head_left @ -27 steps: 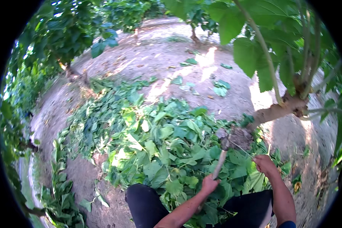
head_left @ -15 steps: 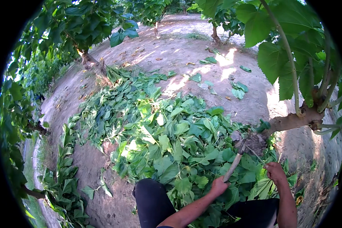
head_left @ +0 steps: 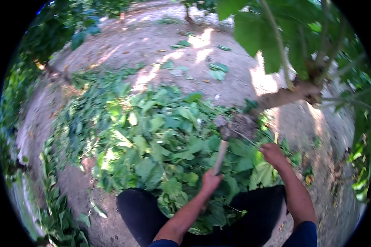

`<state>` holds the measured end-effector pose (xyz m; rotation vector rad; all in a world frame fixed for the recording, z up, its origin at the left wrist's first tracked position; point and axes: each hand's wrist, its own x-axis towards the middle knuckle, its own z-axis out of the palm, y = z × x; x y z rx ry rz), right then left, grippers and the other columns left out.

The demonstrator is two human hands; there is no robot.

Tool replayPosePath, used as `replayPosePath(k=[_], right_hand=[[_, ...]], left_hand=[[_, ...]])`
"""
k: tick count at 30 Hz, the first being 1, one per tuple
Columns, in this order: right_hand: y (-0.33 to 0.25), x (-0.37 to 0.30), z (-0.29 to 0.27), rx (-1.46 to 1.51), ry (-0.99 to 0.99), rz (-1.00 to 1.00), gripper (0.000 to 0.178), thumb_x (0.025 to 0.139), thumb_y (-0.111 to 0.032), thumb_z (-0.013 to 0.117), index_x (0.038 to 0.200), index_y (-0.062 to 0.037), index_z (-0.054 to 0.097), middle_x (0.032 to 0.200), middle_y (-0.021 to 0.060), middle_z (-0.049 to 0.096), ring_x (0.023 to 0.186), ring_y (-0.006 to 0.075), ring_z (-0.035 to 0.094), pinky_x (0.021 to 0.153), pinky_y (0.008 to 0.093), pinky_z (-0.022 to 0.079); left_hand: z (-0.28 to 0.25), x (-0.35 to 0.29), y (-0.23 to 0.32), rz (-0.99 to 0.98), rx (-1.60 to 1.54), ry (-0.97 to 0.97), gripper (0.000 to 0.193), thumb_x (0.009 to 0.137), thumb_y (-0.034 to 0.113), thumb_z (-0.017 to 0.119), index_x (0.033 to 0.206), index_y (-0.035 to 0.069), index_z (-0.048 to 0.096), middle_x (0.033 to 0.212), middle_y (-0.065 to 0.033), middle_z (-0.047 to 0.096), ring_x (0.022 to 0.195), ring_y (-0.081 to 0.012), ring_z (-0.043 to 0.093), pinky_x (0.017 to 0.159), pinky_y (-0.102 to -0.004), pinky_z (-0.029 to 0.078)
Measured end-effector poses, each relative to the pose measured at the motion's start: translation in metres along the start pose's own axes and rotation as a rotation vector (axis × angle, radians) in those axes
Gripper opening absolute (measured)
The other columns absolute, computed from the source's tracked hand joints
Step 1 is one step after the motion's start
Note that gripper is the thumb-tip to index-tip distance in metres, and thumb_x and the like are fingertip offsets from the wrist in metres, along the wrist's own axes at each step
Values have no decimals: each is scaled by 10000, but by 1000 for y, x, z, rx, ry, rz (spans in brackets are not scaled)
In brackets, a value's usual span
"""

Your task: The person sits on the ground beneath a tree and uses a machete to cut a branch. They then strip the leaves from the branch by hand, adding them to a growing pile on the ground.

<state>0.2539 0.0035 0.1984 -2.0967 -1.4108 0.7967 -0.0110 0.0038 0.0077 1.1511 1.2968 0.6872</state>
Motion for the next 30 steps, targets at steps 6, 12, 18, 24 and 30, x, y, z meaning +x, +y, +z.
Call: replayPosePath(k=[6,12,18,24,30], right_hand=[[-12,5,-2,-135,-25,40,274,845,-229,599,961,-3,701,885,207,677,834,369,645,754,448,491],[-22,4,-1,-255,-23,66,308,843,-272,554,995,-62,721,961,181,692,929,361,653,820,447,507],[-16,12,3,-377,-24,28,313,846,-258,505,993,-91,726,999,177,690,969,366,647,854,466,516],[-21,19,10,-455,-16,19,293,849,-238,494,952,-82,720,1008,172,684,960,371,650,842,472,521],[-32,18,13,-478,0,78,285,847,-220,497,974,-94,718,1012,157,693,974,368,658,833,483,528]], left_hand=[[1,-1,14,-1,-103,1,322,716,179,803,953,7,668,819,-92,687,751,-187,637,721,-345,507],[0,-10,29,-20,-113,19,301,727,158,794,955,5,670,822,-85,690,743,-169,630,722,-341,504],[6,-11,34,-21,-121,14,305,738,160,790,967,0,669,819,-82,688,734,-165,622,721,-332,505],[8,-8,25,76,-28,41,322,741,163,792,1000,8,678,832,-73,692,743,-151,625,716,-320,504],[8,-6,23,5,-125,-34,318,748,121,780,1016,-7,669,855,-62,694,750,-141,621,713,-307,500]])
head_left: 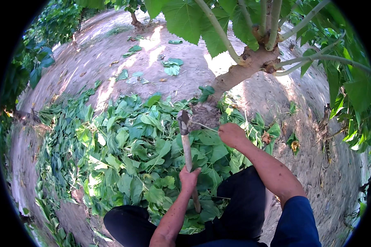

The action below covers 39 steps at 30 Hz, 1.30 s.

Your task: The person sits on the ground beneath a tree and uses a machete to cut a branch. They then strip the leaves from the branch by hand, adding them to a growing pile on the ground.

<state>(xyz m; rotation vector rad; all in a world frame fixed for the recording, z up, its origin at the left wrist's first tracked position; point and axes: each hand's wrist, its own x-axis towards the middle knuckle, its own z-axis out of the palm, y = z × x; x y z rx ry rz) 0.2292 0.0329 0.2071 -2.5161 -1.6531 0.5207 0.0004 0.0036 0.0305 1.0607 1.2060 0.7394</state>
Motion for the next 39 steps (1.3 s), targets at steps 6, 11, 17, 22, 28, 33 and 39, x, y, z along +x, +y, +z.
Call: replayPosePath(k=[6,11,17,22,28,33,39], right_hand=[[-6,-3,-3,-58,27,-17,260,846,-191,516,981,-105,721,1018,143,700,964,352,670,823,468,539],[-11,-7,-3,-140,61,-41,237,846,-177,528,957,-109,726,965,140,705,917,341,681,780,465,547],[-20,-9,-3,-187,91,-74,217,827,-161,534,903,-97,726,857,162,701,827,357,685,722,482,540],[-30,-8,-10,-196,38,-62,206,765,-95,596,895,-38,745,921,176,720,893,339,705,733,440,557],[-32,-6,-8,-183,67,-96,205,760,-98,600,892,-35,744,907,183,719,882,339,707,726,437,558],[-27,-2,-3,-187,67,-85,198,755,-98,605,877,-25,741,890,189,719,860,339,710,709,438,559],[-33,-5,-9,-182,53,-79,195,754,-113,615,874,-29,743,890,181,722,855,338,711,705,437,560]], left_hand=[[1,0,-1,32,5,21,305,751,97,776,1018,-8,671,836,-39,686,727,-125,607,701,-292,494],[0,0,2,28,-67,4,308,748,108,780,1014,-2,672,824,-30,677,719,-115,599,687,-287,488],[0,2,3,16,-96,29,314,745,121,785,1011,-1,671,816,-29,676,711,-120,597,681,-291,487],[1,3,-2,49,-72,50,314,740,140,793,987,-5,663,802,-40,672,698,-127,596,668,-304,490],[1,2,-7,91,23,49,322,739,156,801,969,-11,649,777,-48,663,673,-132,588,643,-311,488],[3,1,27,85,-28,46,316,741,158,801,947,-22,642,764,-51,655,680,-130,588,641,-309,485],[7,6,21,118,51,92,307,744,163,794,936,-25,644,768,-66,668,675,-144,592,642,-323,490]])
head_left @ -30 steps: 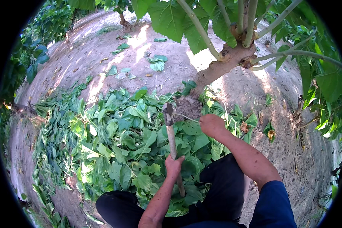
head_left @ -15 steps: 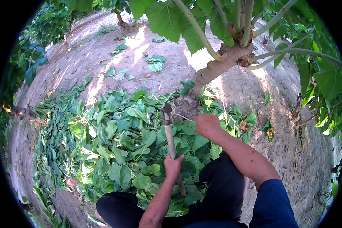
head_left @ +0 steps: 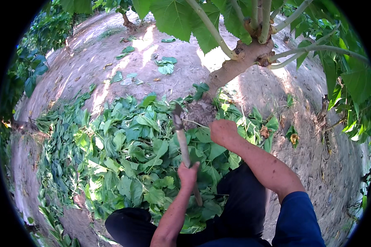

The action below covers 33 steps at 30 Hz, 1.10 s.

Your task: The person sits on the ground beneath a tree and uses a machete to cut a branch. They then strip the leaves from the branch by hand, adding them to a growing pile on the ground.

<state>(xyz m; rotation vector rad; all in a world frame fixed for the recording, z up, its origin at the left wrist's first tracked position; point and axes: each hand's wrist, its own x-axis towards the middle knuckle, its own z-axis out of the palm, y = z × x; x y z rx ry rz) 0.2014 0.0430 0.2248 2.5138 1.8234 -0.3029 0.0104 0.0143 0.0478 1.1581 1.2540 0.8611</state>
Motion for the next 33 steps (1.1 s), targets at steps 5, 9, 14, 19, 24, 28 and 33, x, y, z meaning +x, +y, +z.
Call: replayPosePath(k=[5,9,14,19,24,28,33], right_hand=[[5,-1,4,-18,1,13,206,766,-117,614,905,-39,745,930,172,723,881,334,711,723,430,562],[-1,1,-2,-28,-48,37,210,780,-118,609,919,-42,747,956,170,723,900,325,713,738,424,565],[-2,4,4,-41,-25,19,205,785,-121,607,911,-47,750,921,166,728,897,319,716,739,423,568],[-5,10,7,-68,-12,-21,205,783,-120,605,906,-42,749,916,173,727,888,321,718,723,425,566],[-10,11,4,-43,-38,-23,210,780,-94,594,909,-36,748,927,178,727,893,323,716,720,426,564],[-15,17,4,-52,-44,-5,211,777,-86,597,913,-38,752,929,172,729,907,320,714,727,420,563],[-22,23,3,-43,-72,9,202,780,-88,604,903,-47,759,933,160,732,913,307,716,738,409,563]], left_hand=[[8,-7,-34,-70,108,-22,304,731,177,798,921,-6,647,706,-91,644,658,-173,603,652,-351,504],[4,-7,-25,-136,-31,-76,255,749,103,775,953,2,661,794,-46,668,705,-148,611,678,-314,499],[4,-12,-7,-137,-44,-55,244,756,39,759,978,1,664,851,-37,683,737,-120,614,693,-277,495],[5,0,-20,-62,-114,-37,266,756,43,764,994,-7,657,868,-48,686,749,-116,616,706,-269,497],[3,-5,-9,-48,-15,-27,370,747,151,789,1043,-25,654,869,-84,690,770,-156,628,739,-317,503],[1,-12,-2,-72,-12,-46,400,747,183,794,1057,-30,655,870,-91,693,783,-168,631,749,-331,503],[-2,-9,-7,-65,-58,-35,306,757,52,770,1030,-16,649,909,-59,691,798,-139,627,752,-289,496]])
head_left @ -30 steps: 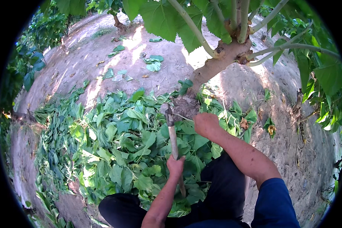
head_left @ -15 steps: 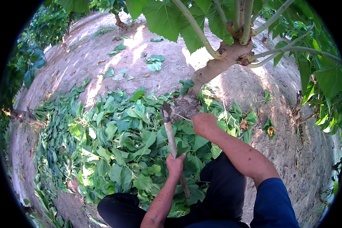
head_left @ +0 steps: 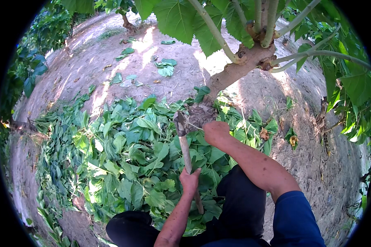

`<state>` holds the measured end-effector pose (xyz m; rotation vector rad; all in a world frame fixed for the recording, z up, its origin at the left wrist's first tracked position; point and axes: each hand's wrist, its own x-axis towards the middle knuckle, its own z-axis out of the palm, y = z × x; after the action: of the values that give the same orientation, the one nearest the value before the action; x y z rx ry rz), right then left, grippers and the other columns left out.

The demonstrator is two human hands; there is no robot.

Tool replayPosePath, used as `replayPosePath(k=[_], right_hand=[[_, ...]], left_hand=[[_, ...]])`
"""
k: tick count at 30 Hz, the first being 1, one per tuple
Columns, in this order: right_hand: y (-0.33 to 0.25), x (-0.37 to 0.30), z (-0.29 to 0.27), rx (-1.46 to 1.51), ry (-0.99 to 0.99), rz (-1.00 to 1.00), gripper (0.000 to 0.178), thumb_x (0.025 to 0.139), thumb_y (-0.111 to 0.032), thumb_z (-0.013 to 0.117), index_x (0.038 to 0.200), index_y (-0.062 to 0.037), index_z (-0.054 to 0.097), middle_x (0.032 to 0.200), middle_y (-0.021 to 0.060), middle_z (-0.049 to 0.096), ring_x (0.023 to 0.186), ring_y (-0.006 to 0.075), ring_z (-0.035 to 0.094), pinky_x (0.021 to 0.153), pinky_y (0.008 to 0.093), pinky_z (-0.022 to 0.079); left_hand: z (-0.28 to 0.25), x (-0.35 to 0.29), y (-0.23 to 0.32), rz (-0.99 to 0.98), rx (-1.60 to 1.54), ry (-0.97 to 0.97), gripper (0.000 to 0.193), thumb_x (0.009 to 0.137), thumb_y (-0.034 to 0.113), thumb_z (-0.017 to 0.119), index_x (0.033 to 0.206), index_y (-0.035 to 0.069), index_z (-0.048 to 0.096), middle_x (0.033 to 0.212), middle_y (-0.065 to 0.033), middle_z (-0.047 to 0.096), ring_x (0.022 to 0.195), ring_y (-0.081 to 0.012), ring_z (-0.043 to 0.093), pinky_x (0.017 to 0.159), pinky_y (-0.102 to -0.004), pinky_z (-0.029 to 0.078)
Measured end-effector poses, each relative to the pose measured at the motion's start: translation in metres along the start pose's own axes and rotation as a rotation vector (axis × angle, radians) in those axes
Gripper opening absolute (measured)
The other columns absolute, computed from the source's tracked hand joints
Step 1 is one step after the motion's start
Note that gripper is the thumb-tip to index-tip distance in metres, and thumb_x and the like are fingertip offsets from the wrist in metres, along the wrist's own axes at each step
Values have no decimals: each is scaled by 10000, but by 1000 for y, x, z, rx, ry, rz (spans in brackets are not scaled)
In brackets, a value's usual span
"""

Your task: The person sits on the ground beneath a tree and uses a machete to cut a branch. They then strip the leaves from the branch by hand, adding them to a growing pile on the ground.

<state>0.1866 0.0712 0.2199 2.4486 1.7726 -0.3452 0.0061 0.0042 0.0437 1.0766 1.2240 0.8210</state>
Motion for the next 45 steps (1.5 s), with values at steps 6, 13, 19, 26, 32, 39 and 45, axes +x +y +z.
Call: replayPosePath(k=[6,13,19,26,32,39,45], right_hand=[[-2,7,5,-1,27,-7,192,791,-91,604,897,-52,760,928,154,734,904,300,719,738,404,563],[-3,13,12,-3,47,0,174,785,-95,614,874,-63,760,903,157,733,872,301,723,724,399,565],[-5,12,9,-2,51,-27,163,775,-101,619,853,-63,757,890,161,731,848,307,724,715,405,567],[-6,14,14,1,58,-26,166,772,-110,625,860,-56,755,879,156,730,848,316,719,713,419,562],[-8,15,13,7,4,-5,189,783,-132,619,892,-56,754,917,151,729,875,311,714,737,418,559],[15,6,13,219,-33,39,232,802,-170,560,935,-110,740,1004,151,708,951,348,678,800,461,544],[45,-3,18,233,85,80,250,839,-201,520,977,-147,722,999,151,702,940,362,671,813,490,535]], left_hand=[[-1,3,-4,-31,-44,-29,287,766,41,765,1022,-8,644,890,-39,680,757,-125,606,709,-285,488],[-2,11,16,10,50,18,239,776,50,761,976,0,641,863,-25,669,725,-104,582,676,-271,477],[8,11,7,51,-95,-13,301,761,164,795,943,-16,637,792,-75,664,700,-163,599,678,-347,497],[13,1,-11,-161,191,24,276,750,142,790,951,12,653,697,-37,627,615,-140,561,605,-331,483],[6,4,-17,-14,-16,-17,256,746,135,789,927,18,652,707,-26,630,613,-120,548,591,-331,479],[1,11,-25,-74,101,-31,264,730,145,795,890,3,640,721,-55,640,630,-135,568,603,-332,487],[2,18,-40,-13,124,-21,295,723,156,796,921,-8,651,739,-79,659,648,-157,604,623,-346,500]])
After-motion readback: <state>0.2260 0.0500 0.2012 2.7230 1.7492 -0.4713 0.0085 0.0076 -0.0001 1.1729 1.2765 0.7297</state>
